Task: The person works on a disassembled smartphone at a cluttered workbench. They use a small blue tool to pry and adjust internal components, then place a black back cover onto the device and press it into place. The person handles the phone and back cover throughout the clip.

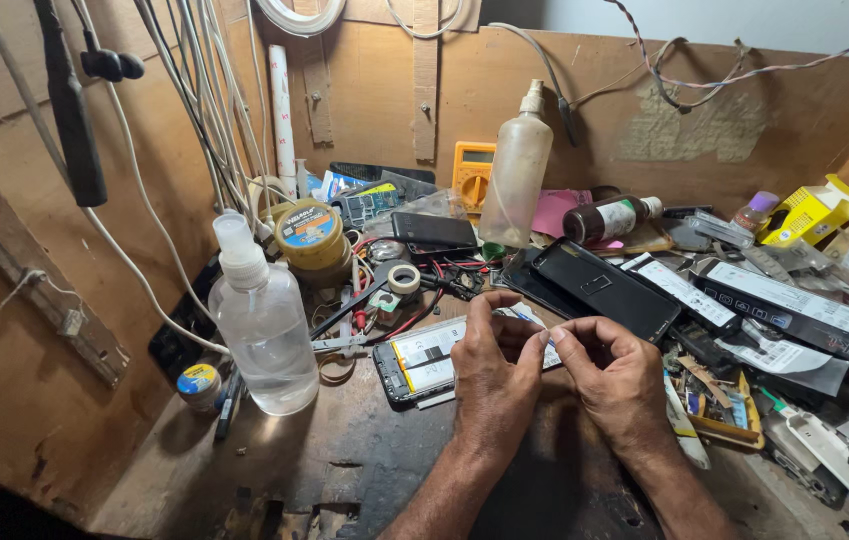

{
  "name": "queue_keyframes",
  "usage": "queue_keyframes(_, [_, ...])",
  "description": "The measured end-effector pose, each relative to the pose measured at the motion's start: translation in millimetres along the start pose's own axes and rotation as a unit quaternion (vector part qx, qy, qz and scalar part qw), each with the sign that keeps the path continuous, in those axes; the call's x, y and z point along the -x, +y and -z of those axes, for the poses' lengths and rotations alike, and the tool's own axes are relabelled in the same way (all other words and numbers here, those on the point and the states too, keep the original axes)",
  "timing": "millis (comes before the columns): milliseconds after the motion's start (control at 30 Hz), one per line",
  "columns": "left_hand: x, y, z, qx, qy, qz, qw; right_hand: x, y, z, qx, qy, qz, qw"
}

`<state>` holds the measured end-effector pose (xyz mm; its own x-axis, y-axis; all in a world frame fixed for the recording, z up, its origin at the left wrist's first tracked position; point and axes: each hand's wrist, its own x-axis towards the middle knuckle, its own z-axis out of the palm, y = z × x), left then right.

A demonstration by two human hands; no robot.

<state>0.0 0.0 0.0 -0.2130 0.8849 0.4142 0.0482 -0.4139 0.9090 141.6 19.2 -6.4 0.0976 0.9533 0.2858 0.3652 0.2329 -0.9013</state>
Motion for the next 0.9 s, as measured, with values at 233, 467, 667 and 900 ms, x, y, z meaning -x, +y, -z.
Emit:
queue_keyframes(233, [-0.5, 1.1, -0.7, 0.010, 0.011, 0.003, 1.000, 0.7, 2.3, 1.3, 0.018, 0.007, 0.043, 0.999])
queue_keyframes(467, [-1.8, 0.7, 0.7, 0.033, 0.007, 0.028, 0.999, 1.4, 2.5, 0.6, 0.034, 0.020, 0.062, 0.997])
queue_keyframes(667, [-1.2, 0.9, 1.7, 0.033, 0.020, 0.034, 0.999, 1.4, 1.4, 1.4, 0.016, 0.044, 0.036, 0.998])
queue_keyframes(900, [-0.7, 2.8, 1.7, 0.032, 0.016, 0.028, 0.999, 2.5, -5.5, 2.2, 0.045, 0.027, 0.086, 0.995])
